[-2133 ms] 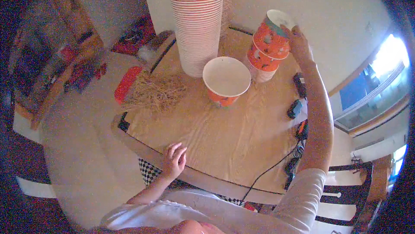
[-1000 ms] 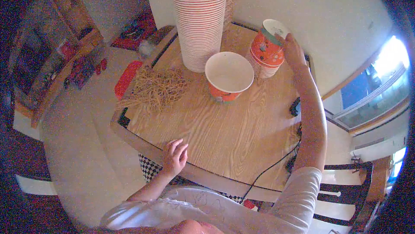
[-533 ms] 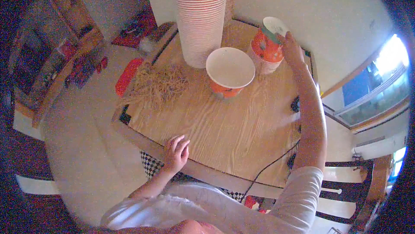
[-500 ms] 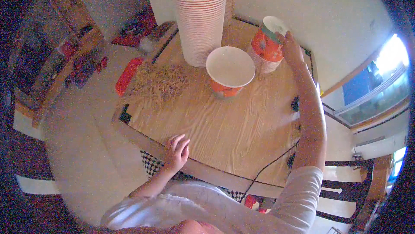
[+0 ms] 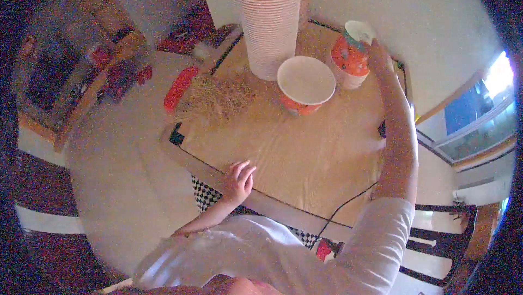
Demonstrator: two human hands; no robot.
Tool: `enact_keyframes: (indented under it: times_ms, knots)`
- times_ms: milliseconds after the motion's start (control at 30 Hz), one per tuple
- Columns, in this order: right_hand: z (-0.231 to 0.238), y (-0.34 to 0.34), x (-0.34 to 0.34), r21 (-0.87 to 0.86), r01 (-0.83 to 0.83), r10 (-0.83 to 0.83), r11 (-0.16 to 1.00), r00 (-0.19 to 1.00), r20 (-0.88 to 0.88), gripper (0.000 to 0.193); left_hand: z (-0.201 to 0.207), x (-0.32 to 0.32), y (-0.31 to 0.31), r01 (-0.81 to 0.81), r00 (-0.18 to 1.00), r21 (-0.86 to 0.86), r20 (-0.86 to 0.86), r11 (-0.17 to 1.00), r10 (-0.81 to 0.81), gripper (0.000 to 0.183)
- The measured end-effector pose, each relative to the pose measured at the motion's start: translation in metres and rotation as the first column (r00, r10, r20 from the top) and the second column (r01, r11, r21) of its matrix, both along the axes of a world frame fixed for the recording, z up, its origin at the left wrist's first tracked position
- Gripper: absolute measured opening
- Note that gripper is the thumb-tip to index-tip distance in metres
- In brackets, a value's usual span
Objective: Threading a white string through holes in decorative paper cups to assemble a craft item.
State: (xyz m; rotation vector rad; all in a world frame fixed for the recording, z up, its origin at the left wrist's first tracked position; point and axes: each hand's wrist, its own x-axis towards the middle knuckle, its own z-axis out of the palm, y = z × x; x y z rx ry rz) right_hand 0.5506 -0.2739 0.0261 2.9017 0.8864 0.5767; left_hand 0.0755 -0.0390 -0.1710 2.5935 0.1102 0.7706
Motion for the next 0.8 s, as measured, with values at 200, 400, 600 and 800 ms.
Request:
enact_keyframes:
  times_ms: [200,400,600,800]
  knots:
    - [0.001,0.004,-0.005,0.157,0.037,-0.01,0.987,0.986,-0.168,0.051,0.003,-0.003,0.005,0.009,1.0,-0.009,0.024,1.0,-0.009,0.031]
    - [-0.003,0.036,-0.056,0.311,-0.187,0.09,0.932,0.949,0.301,0.035,0.003,-0.005,0.006,-0.008,1.0,0.013,0.013,1.0,0.008,0.029]
    - [-0.027,0.109,-0.199,0.493,-0.324,0.402,0.808,0.914,-0.057,0.042,0.005,-0.007,0.006,-0.02,1.0,0.001,0.007,1.0,0.02,0.029]
    - [-0.057,0.115,-0.237,0.038,-0.1,0.106,0.994,0.963,-0.247,0.034,0.003,0.003,0.0,-0.013,1.0,0.039,0.016,0.999,0.013,0.028]
